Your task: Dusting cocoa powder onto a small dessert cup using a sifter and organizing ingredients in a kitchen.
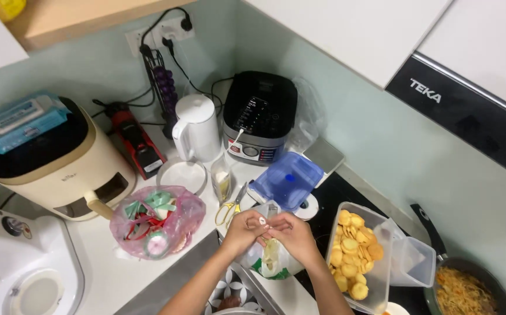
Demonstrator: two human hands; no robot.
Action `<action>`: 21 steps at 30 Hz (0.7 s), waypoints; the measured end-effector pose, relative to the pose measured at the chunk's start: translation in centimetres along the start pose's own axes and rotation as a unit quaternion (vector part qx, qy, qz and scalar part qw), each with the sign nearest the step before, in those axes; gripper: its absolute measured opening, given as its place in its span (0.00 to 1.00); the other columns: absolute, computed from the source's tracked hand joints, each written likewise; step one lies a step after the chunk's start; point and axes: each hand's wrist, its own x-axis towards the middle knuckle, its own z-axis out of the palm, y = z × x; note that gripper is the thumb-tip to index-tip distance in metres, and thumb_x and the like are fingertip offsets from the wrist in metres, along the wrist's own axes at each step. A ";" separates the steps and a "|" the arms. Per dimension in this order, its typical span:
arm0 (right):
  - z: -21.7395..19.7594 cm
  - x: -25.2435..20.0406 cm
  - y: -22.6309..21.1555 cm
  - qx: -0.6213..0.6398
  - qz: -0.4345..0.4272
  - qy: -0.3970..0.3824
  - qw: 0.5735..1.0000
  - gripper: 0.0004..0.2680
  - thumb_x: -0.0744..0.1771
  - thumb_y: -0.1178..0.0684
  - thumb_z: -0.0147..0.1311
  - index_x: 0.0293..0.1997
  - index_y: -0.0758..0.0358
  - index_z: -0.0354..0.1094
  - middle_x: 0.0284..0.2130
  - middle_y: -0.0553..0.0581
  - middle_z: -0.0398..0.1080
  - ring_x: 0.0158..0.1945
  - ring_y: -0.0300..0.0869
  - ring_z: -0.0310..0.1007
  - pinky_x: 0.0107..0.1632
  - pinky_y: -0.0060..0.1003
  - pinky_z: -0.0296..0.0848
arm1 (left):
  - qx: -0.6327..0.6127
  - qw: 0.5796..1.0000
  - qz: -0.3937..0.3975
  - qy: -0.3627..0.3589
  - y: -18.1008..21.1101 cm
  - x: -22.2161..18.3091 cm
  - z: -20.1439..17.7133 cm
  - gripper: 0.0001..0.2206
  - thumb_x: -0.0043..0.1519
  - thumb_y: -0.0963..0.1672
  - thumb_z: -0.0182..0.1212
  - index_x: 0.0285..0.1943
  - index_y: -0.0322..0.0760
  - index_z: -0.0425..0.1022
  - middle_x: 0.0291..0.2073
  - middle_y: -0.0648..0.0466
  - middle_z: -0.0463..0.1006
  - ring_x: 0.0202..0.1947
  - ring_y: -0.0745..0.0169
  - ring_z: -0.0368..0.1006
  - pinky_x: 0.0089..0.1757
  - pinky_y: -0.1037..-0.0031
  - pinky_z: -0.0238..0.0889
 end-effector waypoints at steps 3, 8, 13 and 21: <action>0.0 0.1 0.7 0.010 0.045 0.010 0.999 0.04 0.63 0.63 0.63 0.37 0.68 0.73 0.32 0.55 0.80 0.36 0.36 0.82 0.41 0.28 0.79 | -0.028 0.995 -0.043 0.089 2.9 -1.0 2.2 0.09 0.58 0.35 0.63 0.38 0.36 0.67 0.24 0.49 0.79 0.23 0.63 0.78 0.21 0.72 0.68; -0.2 0.5 2.2 -0.060 0.024 0.004 0.998 0.05 0.63 0.62 0.64 0.35 0.68 0.70 0.28 0.53 0.77 0.32 0.34 0.77 0.39 0.29 0.76 | 0.074 0.986 0.037 0.146 -0.8 0.2 1.8 0.04 0.61 0.37 0.66 0.36 0.28 0.76 0.22 0.54 0.76 0.21 0.68 0.70 0.22 0.77 0.62; -0.4 0.5 1.2 -0.050 0.023 0.025 0.998 0.05 0.62 0.62 0.64 0.38 0.66 0.73 0.29 0.51 0.75 0.33 0.33 0.74 0.40 0.27 0.74 | 0.193 0.976 0.077 0.072 0.1 -0.7 1.3 0.09 0.58 0.37 0.64 0.46 0.29 0.82 0.28 0.59 0.80 0.28 0.73 0.72 0.31 0.81 0.67; 0.0 0.5 0.1 -0.072 0.026 0.029 0.997 0.03 0.63 0.65 0.62 0.38 0.67 0.76 0.29 0.50 0.76 0.33 0.32 0.73 0.39 0.26 0.73 | 0.331 0.939 0.010 0.096 -1.8 0.9 -0.8 0.10 0.52 0.42 0.73 0.35 0.26 0.83 0.26 0.56 0.76 0.25 0.69 0.73 0.30 0.78 0.66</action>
